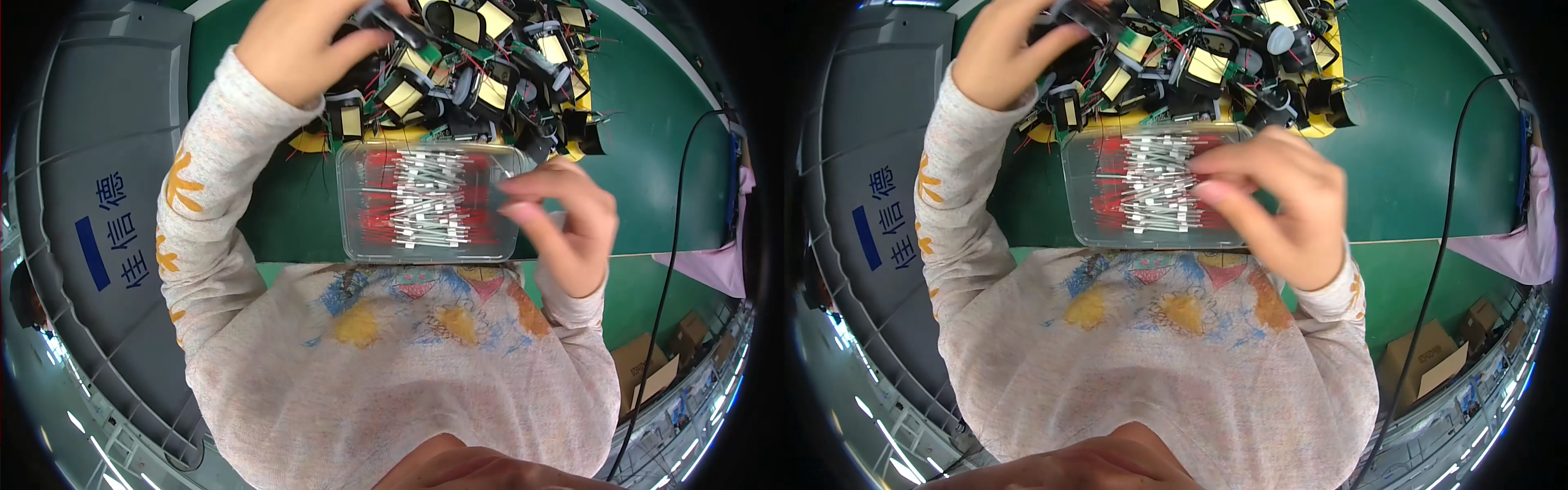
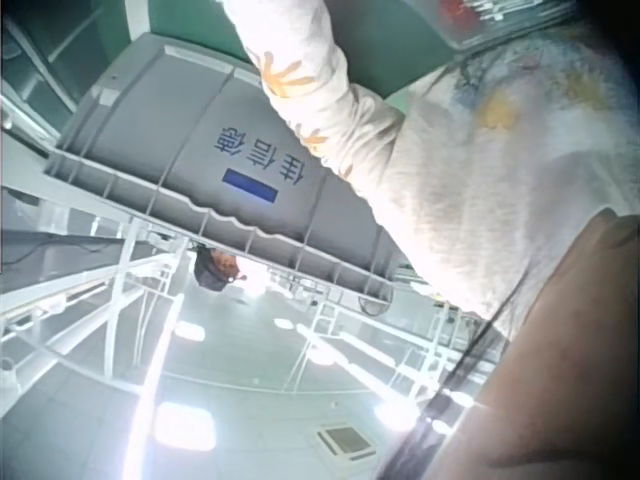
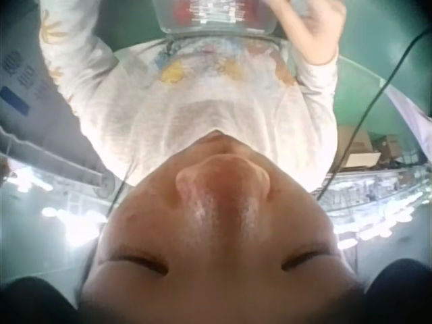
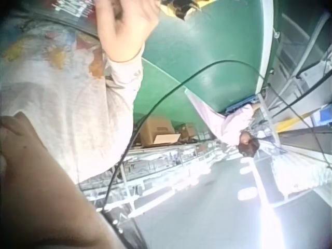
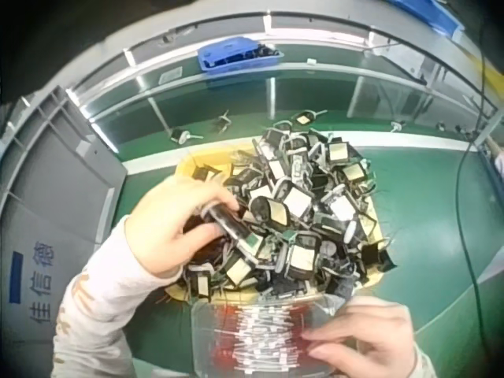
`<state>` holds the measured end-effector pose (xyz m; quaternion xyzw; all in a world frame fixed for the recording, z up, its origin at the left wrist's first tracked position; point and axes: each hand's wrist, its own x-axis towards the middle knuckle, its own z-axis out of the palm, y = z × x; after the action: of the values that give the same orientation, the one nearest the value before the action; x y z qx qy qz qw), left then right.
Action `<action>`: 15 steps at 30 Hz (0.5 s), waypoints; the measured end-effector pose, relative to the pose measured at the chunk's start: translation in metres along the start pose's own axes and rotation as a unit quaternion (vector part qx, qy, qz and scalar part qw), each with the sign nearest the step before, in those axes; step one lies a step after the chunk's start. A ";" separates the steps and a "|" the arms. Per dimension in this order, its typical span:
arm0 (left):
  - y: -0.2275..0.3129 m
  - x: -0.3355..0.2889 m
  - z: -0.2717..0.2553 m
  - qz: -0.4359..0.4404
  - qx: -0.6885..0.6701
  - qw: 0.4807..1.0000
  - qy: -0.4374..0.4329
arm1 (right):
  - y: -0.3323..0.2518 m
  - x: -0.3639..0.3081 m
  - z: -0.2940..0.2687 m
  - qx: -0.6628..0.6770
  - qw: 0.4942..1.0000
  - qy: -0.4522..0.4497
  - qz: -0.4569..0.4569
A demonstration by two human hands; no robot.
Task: The person repeatedly picks up small electronic modules from a yellow bin and uses a white stick-like tool to manipulate red wires on the components. The person then places the modules back into the bin and repeats the process with different units.
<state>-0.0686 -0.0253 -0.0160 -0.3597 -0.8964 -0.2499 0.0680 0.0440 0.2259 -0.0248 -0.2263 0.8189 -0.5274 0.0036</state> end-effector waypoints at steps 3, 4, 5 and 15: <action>0.006 -0.003 -0.014 -0.086 0.038 0.993 0.074 | 0.003 -0.005 0.024 -0.126 0.987 -0.086 -0.057; 0.004 -0.005 -0.016 -0.049 0.065 0.990 0.119 | 0.000 -0.006 0.031 -0.149 0.982 -0.097 -0.063; 0.004 -0.005 -0.012 -0.050 0.011 0.989 0.139 | 0.001 -0.008 0.038 -0.177 0.977 -0.103 -0.061; 0.033 -0.007 0.005 -0.069 -0.240 0.950 0.186 | 0.008 0.013 0.096 -0.328 0.928 -0.148 -0.095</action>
<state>-0.0404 -0.0067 -0.0093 -0.2494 -0.8040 -0.5244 0.1280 0.0523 0.1411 -0.0713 -0.3667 0.9111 -0.1882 0.0002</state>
